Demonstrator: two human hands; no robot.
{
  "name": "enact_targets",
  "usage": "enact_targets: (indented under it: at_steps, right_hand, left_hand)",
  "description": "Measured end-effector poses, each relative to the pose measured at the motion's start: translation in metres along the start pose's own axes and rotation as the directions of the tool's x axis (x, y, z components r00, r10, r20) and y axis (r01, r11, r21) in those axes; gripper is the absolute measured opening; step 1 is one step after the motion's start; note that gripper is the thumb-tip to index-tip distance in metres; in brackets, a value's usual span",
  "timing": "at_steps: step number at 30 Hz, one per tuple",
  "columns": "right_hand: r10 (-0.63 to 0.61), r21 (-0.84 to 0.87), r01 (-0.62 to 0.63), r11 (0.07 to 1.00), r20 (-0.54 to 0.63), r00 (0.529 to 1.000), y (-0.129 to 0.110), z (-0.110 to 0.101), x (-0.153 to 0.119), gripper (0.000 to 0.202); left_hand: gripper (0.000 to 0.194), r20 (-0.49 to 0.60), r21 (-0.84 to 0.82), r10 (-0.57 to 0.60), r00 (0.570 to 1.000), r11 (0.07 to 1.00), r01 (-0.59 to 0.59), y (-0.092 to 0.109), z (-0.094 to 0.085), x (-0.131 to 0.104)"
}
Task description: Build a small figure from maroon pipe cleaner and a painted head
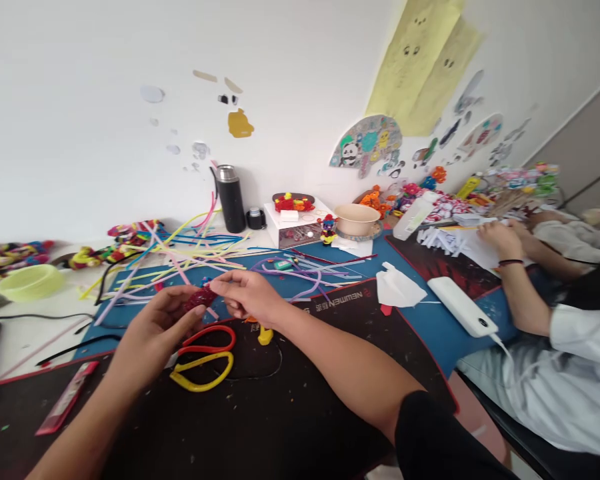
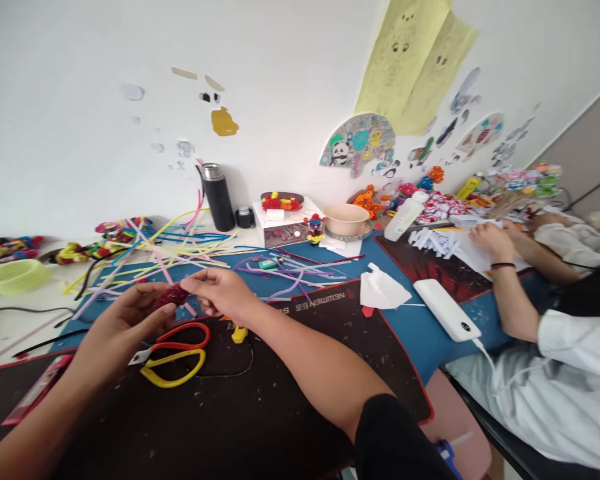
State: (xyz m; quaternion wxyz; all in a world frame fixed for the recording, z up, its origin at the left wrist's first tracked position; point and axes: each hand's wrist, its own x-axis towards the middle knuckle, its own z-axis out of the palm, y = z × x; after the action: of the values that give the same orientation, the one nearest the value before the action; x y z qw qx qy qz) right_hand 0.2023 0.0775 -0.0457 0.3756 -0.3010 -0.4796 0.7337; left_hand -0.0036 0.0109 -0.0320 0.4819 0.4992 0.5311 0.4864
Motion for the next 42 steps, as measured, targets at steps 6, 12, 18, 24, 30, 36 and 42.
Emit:
enact_targets:
  at_steps: [6,12,18,24,30,36,42]
  right_hand:
    - [-0.019,-0.083,0.016,0.996,-0.039,0.999,-0.019,0.012,-0.010,0.054]
    - [-0.094,-0.381,0.049,0.923,-0.100,0.991,-0.075,-0.004,-0.040,0.039]
    - [-0.279,-0.774,-0.051,0.631,-0.288,0.916,-0.107,-0.078,-0.050,0.025]
    - [-0.317,-0.898,-0.269,0.348,-0.382,0.868,-0.109,-0.152,-0.048,0.019]
    - [-0.242,-0.922,-0.371,0.112,-0.388,0.889,-0.083,-0.181,-0.039,0.014]
    - [-0.182,-0.922,-0.382,-0.057,-0.366,0.913,-0.077,-0.180,-0.022,0.020]
    - [-0.198,-0.923,-0.372,-0.101,-0.348,0.917,-0.082,-0.174,-0.016,0.015]
  left_hand:
    - [0.075,-0.084,0.198,0.015,0.996,0.980,0.002,0.008,-0.007,0.004]
    - [0.095,-0.172,0.263,-0.049,0.984,0.960,0.094,0.038,0.004,-0.003]
    - [0.096,-0.176,0.299,-0.062,0.982,0.948,0.113,0.030,0.003,0.002]
    - [0.090,-0.159,0.291,-0.052,0.986,0.952,0.097,0.013,-0.003,0.008]
    - [0.088,-0.156,0.255,-0.072,0.985,0.960,0.111,0.007,-0.005,0.009]
    - [0.102,-0.175,0.224,-0.125,0.977,0.961,0.163,0.008,-0.005,0.007]
    - [0.109,-0.192,0.221,-0.157,0.969,0.955,0.198,0.027,0.004,0.002]
